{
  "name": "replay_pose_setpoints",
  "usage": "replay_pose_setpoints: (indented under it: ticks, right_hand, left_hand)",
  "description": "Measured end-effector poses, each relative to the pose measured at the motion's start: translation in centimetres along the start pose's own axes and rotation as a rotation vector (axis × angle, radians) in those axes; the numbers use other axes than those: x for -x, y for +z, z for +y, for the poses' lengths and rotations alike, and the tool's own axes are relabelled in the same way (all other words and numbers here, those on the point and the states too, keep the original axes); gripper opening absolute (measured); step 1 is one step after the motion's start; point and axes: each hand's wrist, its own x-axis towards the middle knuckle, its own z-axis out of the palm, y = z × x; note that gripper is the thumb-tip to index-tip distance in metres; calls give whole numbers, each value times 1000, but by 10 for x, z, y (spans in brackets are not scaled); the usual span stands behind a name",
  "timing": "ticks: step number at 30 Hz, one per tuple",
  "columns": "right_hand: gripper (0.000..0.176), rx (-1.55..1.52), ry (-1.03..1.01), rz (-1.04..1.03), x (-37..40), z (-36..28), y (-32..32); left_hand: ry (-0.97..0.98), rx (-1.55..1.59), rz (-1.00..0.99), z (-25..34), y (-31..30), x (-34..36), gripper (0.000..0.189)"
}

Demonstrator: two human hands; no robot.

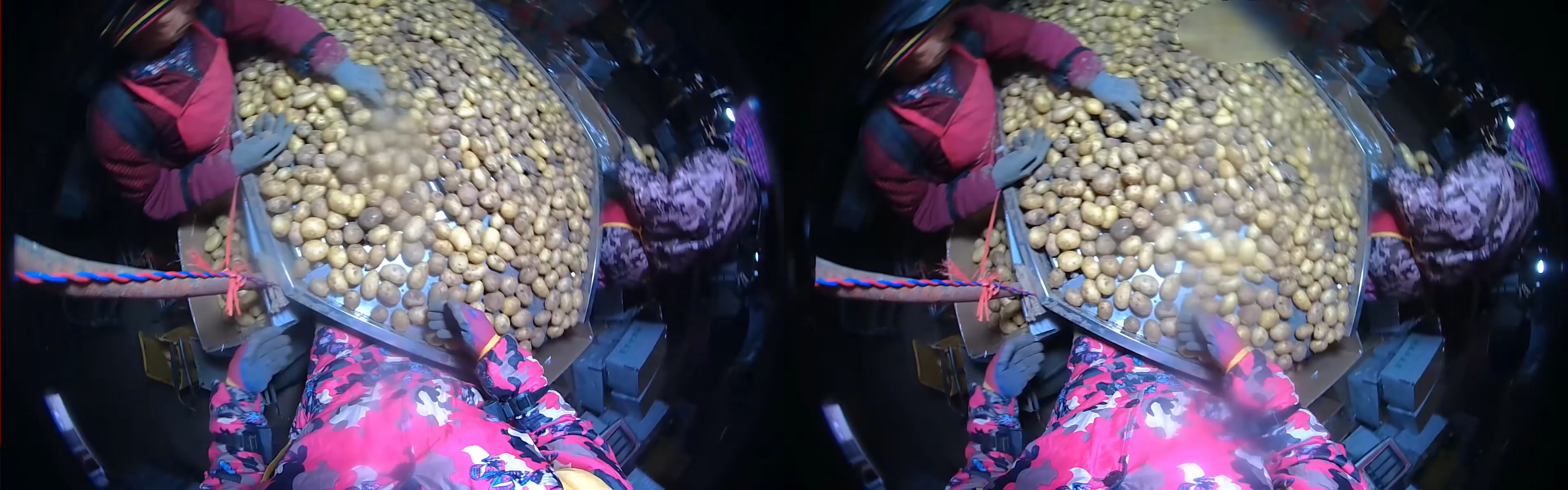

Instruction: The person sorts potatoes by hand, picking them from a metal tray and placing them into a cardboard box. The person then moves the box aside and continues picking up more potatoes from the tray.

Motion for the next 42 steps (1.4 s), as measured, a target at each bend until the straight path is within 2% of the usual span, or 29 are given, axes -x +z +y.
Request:
replay_pose_setpoints:
  ticks: [1,2,3,5,6,7,9,10,11,13,14,15,17,18,19,21,23,25,26,28,31,33,35,37,40,42]
  right_hand:
    - [52,22,-36,37,13,4,-2]
    - [52,43,-64,82,23,8,-4]
    - [51,-65,-59,17,26,27,-21]
    - [52,-47,-151,6,28,77,-52]
    - [51,-113,-172,-9,55,66,-39]
    - [51,-77,-235,-20,44,99,-55]
    - [49,76,-109,138,88,79,-37]
    - [47,-60,-149,77,88,102,-46]
    - [47,-128,-162,88,97,109,-47]
    - [47,-267,-181,99,117,128,-45]
    - [47,-154,-233,140,110,157,-60]
    - [46,-204,-261,148,121,164,-56]
    - [45,-301,-306,144,140,164,-54]
    - [43,-332,-244,160,149,167,-58]
    - [44,-349,-371,162,154,179,-60]
    - [46,-356,-431,235,171,200,-77]
    - [42,-450,-453,486,195,206,-95]
    - [38,-356,-483,912,196,217,-119]
    - [41,-231,-471,1035,195,224,-138]
    - [47,27,-439,1265,187,235,-173]
    - [48,624,-386,1289,170,170,-156]
    - [47,869,-582,1171,145,112,-123]
    - [47,1020,-665,1029,105,78,-107]
    - [57,1028,-563,891,76,35,-86]
    - [69,1301,-378,896,23,24,-89]
    - [70,1455,-303,888,5,19,-96]
  left_hand:
    - [1,-296,-61,10,37,-13,44]
    - [22,-269,-89,8,50,-34,44]
    - [44,-248,-135,0,61,-59,44]
    - [386,-904,-187,-9,84,-110,45]
    - [592,-1215,-223,-14,101,-132,46]
    - [714,-1328,-303,-17,129,-150,46]
    - [971,-1538,-444,-26,193,-171,48]
    - [1093,-1618,-537,-40,216,-179,51]
    - [1109,-1626,-693,-50,242,-185,52]
    - [1106,-1798,-827,-87,268,-192,60]
    - [1073,-1897,-893,-100,278,-189,70]
    - [1081,-1961,-946,-114,280,-189,73]
    - [1090,-1972,-1069,-118,281,-190,74]
    - [1177,-1936,-1074,-111,277,-197,68]
    - [1033,-2029,-1088,-97,273,-206,70]
    - [1160,-2069,-975,-71,265,-211,69]
    - [830,-2067,-589,-43,277,-197,69]
    - [1181,-2190,-358,-26,239,-211,70]
    - [1289,-2214,-379,-20,222,-214,63]
    - [1180,-2163,-298,-20,194,-205,64]
    - [1095,-2073,-162,-29,157,-195,65]
    - [1066,-1999,-76,-37,142,-192,67]
    - [1034,-1943,-22,-46,158,-184,70]
    - [1055,-1917,-19,-52,163,-183,71]
    - [1045,-1924,-60,-50,162,-181,71]
    - [1053,-1863,-101,-46,171,-173,66]
